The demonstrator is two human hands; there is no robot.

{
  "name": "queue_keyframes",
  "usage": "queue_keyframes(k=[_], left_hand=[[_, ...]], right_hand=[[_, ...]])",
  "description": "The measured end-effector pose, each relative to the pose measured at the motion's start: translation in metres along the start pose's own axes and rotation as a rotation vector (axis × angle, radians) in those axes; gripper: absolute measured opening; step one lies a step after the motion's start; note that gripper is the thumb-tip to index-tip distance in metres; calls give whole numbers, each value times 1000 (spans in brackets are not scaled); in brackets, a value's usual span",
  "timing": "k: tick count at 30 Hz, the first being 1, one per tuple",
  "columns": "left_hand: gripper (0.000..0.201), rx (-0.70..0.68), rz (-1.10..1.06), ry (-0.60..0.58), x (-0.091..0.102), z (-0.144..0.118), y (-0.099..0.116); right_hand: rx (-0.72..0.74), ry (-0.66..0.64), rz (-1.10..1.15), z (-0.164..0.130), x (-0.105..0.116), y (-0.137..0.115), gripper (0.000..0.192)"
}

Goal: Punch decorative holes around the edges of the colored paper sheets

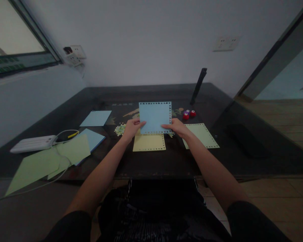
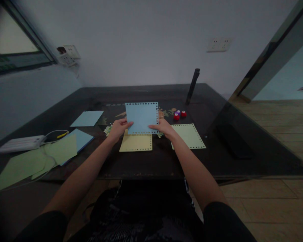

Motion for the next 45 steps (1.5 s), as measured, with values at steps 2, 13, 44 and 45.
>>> queue_keyframes(k=[2, 13, 44, 45], left_hand=[[30, -2, -5, -4, -1, 0, 0], [31, -5, -24, -39, -5, -3, 5], [29, -180, 718, 125, 22, 19, 0], [32, -174, 765, 105, 20, 23, 0]], right_hand=[[2, -7, -17, -1, -1, -1, 19], [19, 36, -97, -3, 1, -7, 20], [38, 405, 210, -53, 67, -8, 26], [34, 403, 227, -53, 66, -7, 26]])
Point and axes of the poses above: each hand's wrist, its own z-axis towards the middle knuckle, its own x-axis out of the back of the hand, y = z × x, the point moved 8 cm from there along z, towards the middle knuckle, and after that the axes turned 1 degree about -y, right-handed, at the moved point
